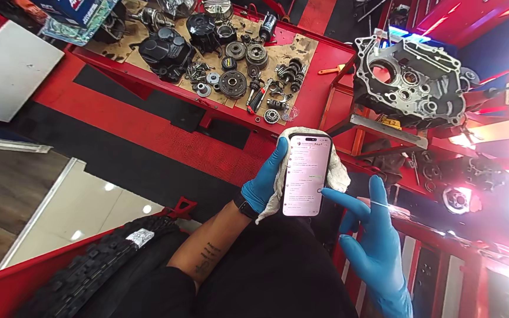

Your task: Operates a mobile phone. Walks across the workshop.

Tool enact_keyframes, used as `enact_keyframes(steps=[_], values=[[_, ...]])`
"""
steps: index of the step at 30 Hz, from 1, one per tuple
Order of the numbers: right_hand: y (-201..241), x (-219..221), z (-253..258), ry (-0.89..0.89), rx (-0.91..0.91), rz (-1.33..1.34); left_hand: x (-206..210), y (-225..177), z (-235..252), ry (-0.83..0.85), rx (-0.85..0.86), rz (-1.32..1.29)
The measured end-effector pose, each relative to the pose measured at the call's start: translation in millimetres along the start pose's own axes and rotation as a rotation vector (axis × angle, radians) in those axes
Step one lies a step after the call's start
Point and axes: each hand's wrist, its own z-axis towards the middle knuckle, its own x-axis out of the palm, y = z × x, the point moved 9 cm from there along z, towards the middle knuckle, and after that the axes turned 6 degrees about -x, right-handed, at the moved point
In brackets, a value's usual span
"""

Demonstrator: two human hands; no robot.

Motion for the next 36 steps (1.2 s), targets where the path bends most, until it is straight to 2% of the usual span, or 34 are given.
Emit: enact_keyframes(steps=[36], values=[[6.9, 7.7, -3.2, 0.021, -0.032, -0.064, 5.4, 6.7, -7.3, -0.014, -0.023, 0.038]])
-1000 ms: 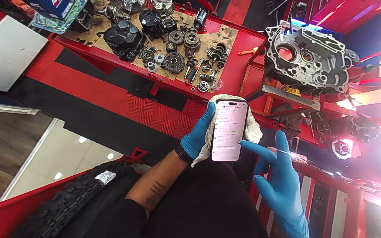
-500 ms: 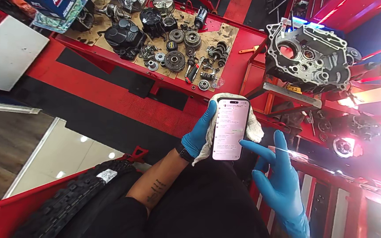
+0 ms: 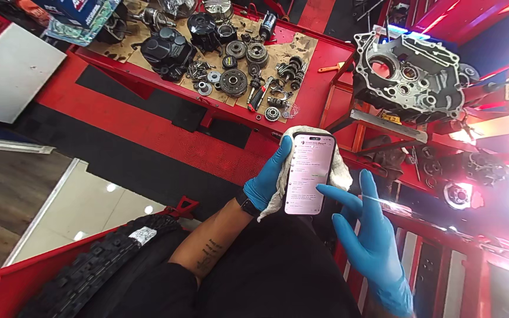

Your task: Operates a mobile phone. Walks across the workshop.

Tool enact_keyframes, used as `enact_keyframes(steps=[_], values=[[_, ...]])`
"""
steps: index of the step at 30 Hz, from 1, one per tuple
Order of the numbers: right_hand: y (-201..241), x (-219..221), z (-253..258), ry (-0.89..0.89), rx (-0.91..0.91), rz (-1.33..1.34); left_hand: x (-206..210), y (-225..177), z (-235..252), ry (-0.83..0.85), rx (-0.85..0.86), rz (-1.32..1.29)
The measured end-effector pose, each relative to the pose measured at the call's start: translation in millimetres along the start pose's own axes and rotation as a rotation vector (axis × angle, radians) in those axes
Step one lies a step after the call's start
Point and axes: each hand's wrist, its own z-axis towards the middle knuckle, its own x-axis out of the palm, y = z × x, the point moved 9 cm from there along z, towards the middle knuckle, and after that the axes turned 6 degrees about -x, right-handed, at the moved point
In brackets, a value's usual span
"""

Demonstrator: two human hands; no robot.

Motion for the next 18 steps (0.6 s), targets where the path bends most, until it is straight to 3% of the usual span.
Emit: enact_keyframes(steps=[18], values=[[-1, 15, 58, 0.072, -0.023, -0.201, 3, 10, 0, 0.014, -0.050, 0.034]])
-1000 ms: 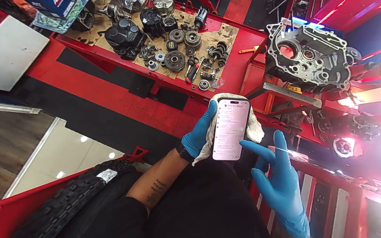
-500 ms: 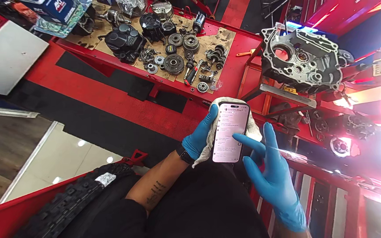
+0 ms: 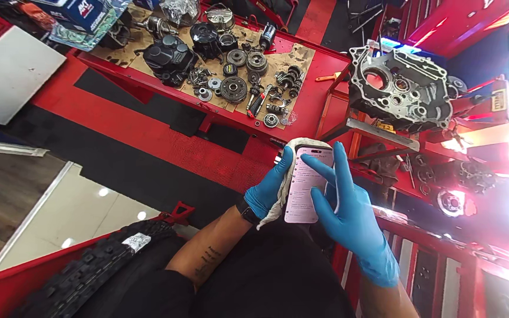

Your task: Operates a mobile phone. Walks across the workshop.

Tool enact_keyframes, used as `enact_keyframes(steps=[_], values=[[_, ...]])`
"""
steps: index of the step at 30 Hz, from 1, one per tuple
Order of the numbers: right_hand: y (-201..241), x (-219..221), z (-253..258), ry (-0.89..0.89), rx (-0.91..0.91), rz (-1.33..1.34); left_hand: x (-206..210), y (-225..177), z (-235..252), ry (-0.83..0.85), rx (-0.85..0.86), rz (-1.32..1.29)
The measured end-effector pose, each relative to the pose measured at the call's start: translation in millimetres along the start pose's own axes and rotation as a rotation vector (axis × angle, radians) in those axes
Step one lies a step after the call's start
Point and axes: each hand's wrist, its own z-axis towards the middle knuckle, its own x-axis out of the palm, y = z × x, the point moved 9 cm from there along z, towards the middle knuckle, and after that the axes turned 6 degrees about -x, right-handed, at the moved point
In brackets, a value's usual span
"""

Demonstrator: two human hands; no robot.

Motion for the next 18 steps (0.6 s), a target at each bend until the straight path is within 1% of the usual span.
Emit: enact_keyframes(steps=[5, 9, 14, 16, 18], values=[[-1, -14, -8, -0.054, 0.012, 0.123, 0, -3, 0, 0.047, 0.003, -0.053], [-5, -22, -15, -0.094, 0.015, 0.151, -2, -5, 1, 0.088, 0.018, -0.068], [-11, -34, -25, -0.167, 0.033, 0.179, -1, -5, 0, 0.093, 0.012, -0.101], [-11, -34, -29, -0.174, 0.030, 0.181, -1, -5, 1, 0.100, 0.010, -0.113], [-8, -30, -31, -0.143, 0.031, 0.166, -3, -6, 1, 0.083, 0.021, -0.095]])
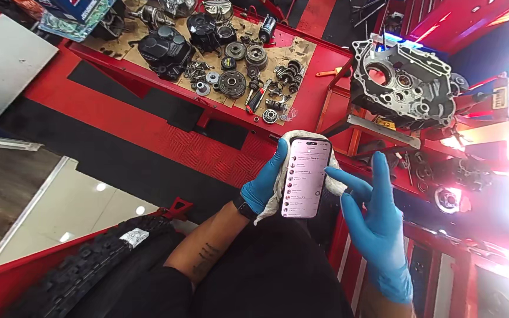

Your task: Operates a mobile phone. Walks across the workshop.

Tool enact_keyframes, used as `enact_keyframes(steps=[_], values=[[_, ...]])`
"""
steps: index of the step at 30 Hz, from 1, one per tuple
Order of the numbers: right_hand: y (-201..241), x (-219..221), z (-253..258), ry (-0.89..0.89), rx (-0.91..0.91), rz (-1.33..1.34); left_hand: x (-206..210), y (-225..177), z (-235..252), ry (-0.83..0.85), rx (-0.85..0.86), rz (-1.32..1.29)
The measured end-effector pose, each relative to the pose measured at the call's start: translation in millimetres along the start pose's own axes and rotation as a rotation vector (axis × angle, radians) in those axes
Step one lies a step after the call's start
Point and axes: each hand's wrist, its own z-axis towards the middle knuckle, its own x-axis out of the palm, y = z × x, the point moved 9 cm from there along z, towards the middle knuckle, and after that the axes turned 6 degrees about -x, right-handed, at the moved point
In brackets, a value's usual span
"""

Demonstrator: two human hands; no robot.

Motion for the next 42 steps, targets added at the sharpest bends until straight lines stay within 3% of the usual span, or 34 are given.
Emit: enact_keyframes(steps=[12, 18, 26, 37, 42], values=[[-4, 24, 0, 0.074, 0.008, -0.154, 5, 2, 0, 0.006, -0.003, 0.050], [3, 23, -9, 0.072, -0.006, -0.042, 0, -13, -2, -0.067, 0.072, 0.054], [-3, 46, -59, 0.103, 0.002, 0.110, -7, -50, -8, -0.184, 0.240, 0.132], [-5, 62, -62, 0.194, 0.025, 0.010, -5, -49, -6, -0.195, 0.227, 0.135], [-1, 54, -60, 0.157, 0.012, 0.075, -4, -50, -6, -0.171, 0.233, 0.119]])
